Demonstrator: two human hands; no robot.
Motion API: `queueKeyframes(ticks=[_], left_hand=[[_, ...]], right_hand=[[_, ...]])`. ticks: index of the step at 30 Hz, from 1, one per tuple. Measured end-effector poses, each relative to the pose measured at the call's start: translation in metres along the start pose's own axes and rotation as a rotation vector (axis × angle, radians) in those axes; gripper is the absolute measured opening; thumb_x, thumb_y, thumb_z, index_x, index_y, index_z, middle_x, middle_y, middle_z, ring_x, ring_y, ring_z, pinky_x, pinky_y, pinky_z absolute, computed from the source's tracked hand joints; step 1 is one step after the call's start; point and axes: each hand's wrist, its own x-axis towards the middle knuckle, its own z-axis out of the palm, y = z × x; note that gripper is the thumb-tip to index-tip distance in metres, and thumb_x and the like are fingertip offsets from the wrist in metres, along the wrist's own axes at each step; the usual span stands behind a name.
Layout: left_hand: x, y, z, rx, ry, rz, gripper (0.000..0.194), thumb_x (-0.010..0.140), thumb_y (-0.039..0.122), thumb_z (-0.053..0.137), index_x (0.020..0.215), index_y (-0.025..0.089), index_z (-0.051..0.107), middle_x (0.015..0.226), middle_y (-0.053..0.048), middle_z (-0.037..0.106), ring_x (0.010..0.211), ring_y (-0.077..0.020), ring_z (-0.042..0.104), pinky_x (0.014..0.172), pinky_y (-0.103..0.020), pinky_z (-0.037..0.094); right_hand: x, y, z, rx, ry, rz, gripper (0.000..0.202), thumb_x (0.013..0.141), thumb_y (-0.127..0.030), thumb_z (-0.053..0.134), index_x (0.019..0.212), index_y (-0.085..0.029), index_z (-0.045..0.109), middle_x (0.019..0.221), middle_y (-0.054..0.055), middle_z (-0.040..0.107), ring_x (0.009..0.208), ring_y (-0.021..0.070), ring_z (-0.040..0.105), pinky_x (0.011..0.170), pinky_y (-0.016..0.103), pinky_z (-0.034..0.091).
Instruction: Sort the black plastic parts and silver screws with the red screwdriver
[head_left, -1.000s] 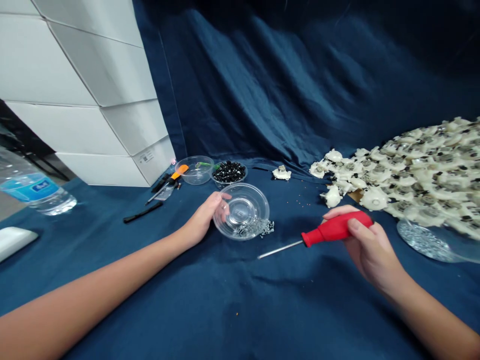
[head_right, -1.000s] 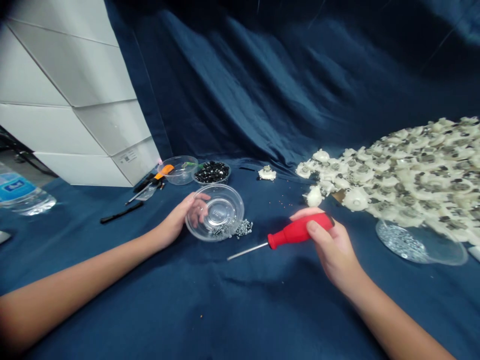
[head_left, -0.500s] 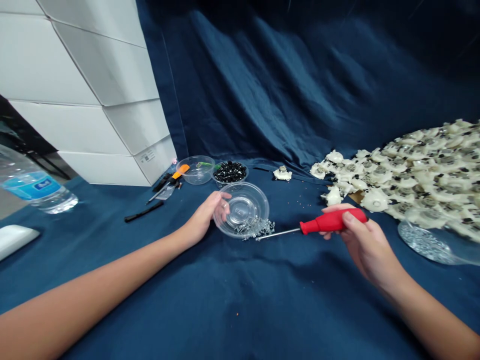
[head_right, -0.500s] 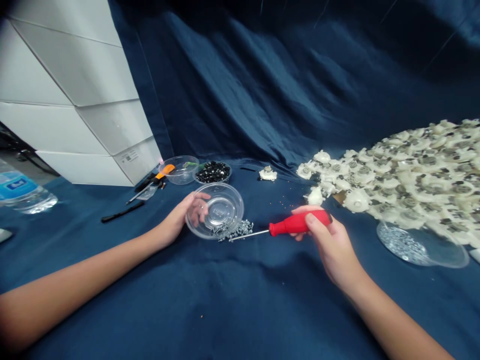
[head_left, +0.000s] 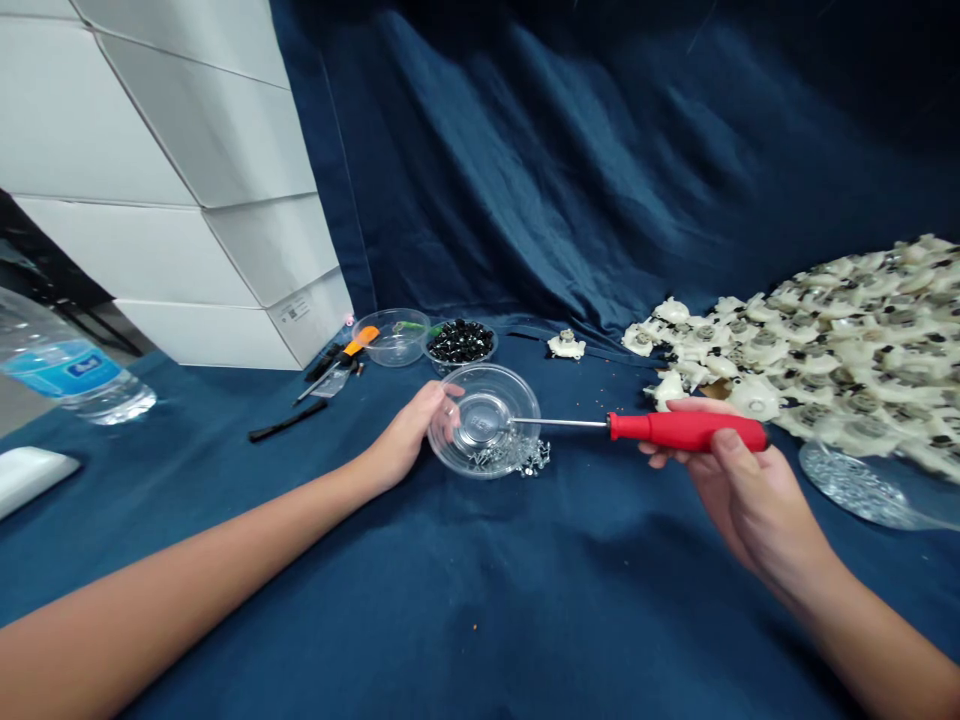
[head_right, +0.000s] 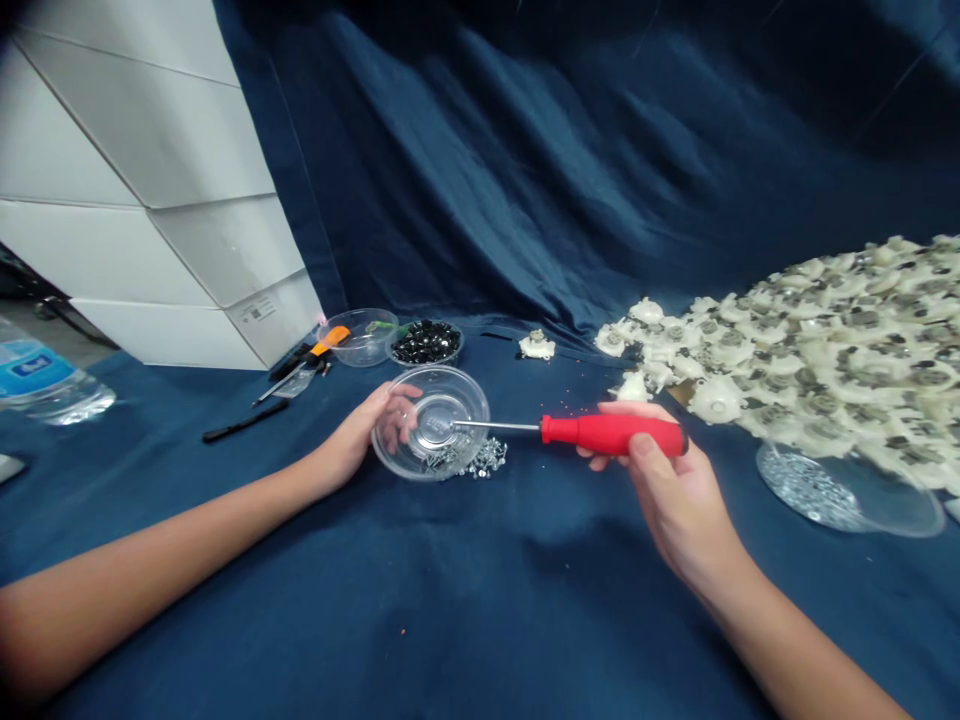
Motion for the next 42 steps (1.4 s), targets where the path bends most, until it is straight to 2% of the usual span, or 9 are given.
queueKeyframes(ticks=[6, 9, 12, 16, 21, 25, 31, 35, 42], left_hand=[[0.0, 0.0, 0.0, 0.007, 0.0, 0.005, 0.052, 0.107, 0.067, 0.046, 0.127, 0.02, 0.06, 0.088, -0.002, 0.069, 0.07, -0.0174, 0.064, 0.061, -0.028, 0.051], [0.0, 0.0, 0.0, 0.003, -0.006, 0.006, 0.051, 0.108, 0.066, 0.046, 0.127, 0.02, 0.06, 0.088, -0.002, 0.069, 0.07, -0.0172, 0.064, 0.061, -0.028, 0.051], [0.0, -0.001, 0.0, -0.007, -0.012, 0.011, 0.05, 0.108, 0.065, 0.046, 0.127, 0.021, 0.06, 0.089, -0.002, 0.069, 0.07, -0.0167, 0.064, 0.061, -0.028, 0.051], [-0.001, -0.001, 0.0, -0.025, -0.001, 0.012, 0.051, 0.107, 0.066, 0.048, 0.128, 0.021, 0.06, 0.089, -0.003, 0.068, 0.069, -0.0168, 0.063, 0.059, -0.027, 0.052], [-0.007, 0.01, 0.004, -0.085, 0.144, 0.099, 0.056, 0.102, 0.065, 0.06, 0.138, 0.022, 0.056, 0.1, -0.005, 0.065, 0.077, -0.0183, 0.065, 0.055, -0.026, 0.056], [-0.01, 0.024, 0.011, -0.105, 0.204, 0.079, 0.067, 0.095, 0.057, 0.073, 0.148, 0.023, 0.052, 0.113, -0.007, 0.06, 0.095, -0.0218, 0.066, 0.059, -0.029, 0.064], [-0.009, 0.025, 0.012, -0.098, 0.116, 0.012, 0.057, 0.092, 0.051, 0.08, 0.136, 0.019, 0.062, 0.123, -0.009, 0.06, 0.108, -0.0249, 0.067, 0.069, -0.033, 0.069], [-0.008, 0.023, 0.01, -0.075, 0.089, -0.012, 0.057, 0.091, 0.05, 0.081, 0.134, 0.019, 0.061, 0.13, -0.012, 0.063, 0.108, -0.0255, 0.069, 0.069, -0.034, 0.069], [-0.009, 0.027, 0.011, -0.039, 0.032, -0.034, 0.059, 0.095, 0.054, 0.075, 0.138, 0.017, 0.058, 0.132, -0.015, 0.07, 0.105, -0.0246, 0.072, 0.071, -0.033, 0.066]], right_hand=[[0.0, 0.011, -0.013, -0.156, 0.019, -0.026, 0.037, 0.1, -0.053, 0.072, 0.129, -0.031, 0.076, 0.123, 0.007, 0.078, 0.115, 0.0309, 0.072, 0.099, 0.04, 0.057], [0.001, 0.013, -0.015, -0.173, 0.036, -0.034, 0.036, 0.1, -0.053, 0.072, 0.129, -0.032, 0.076, 0.13, 0.007, 0.076, 0.121, 0.0304, 0.069, 0.105, 0.039, 0.053], [0.001, 0.011, -0.012, -0.164, 0.042, -0.043, 0.037, 0.099, -0.055, 0.073, 0.128, -0.032, 0.077, 0.125, 0.007, 0.078, 0.116, 0.0299, 0.07, 0.103, 0.039, 0.054], [0.001, 0.003, -0.003, -0.087, 0.055, -0.015, 0.038, 0.097, -0.057, 0.074, 0.124, -0.032, 0.079, 0.106, 0.007, 0.08, 0.103, 0.0288, 0.074, 0.09, 0.037, 0.059], [0.003, -0.006, 0.003, 0.11, 0.138, -0.014, 0.035, 0.102, -0.054, 0.068, 0.119, -0.027, 0.082, 0.092, 0.005, 0.079, 0.081, 0.0231, 0.073, 0.08, 0.034, 0.061], [0.006, -0.005, 0.0, 0.075, 0.177, -0.024, 0.031, 0.106, -0.05, 0.062, 0.112, -0.027, 0.082, 0.084, 0.005, 0.077, 0.071, 0.0223, 0.069, 0.066, 0.036, 0.059], [0.006, 0.008, -0.001, -0.199, 0.047, 0.011, 0.034, 0.102, -0.052, 0.07, 0.12, -0.025, 0.077, 0.09, 0.006, 0.077, 0.078, 0.0244, 0.072, 0.071, 0.037, 0.06], [0.004, 0.007, 0.002, -0.342, -0.008, 0.017, 0.037, 0.099, -0.055, 0.073, 0.121, -0.025, 0.077, 0.096, 0.007, 0.076, 0.084, 0.0247, 0.072, 0.075, 0.037, 0.061], [0.007, 0.008, -0.005, -0.149, 0.008, 0.062, 0.036, 0.101, -0.052, 0.071, 0.119, -0.023, 0.078, 0.091, 0.007, 0.079, 0.081, 0.0245, 0.073, 0.075, 0.037, 0.061]])
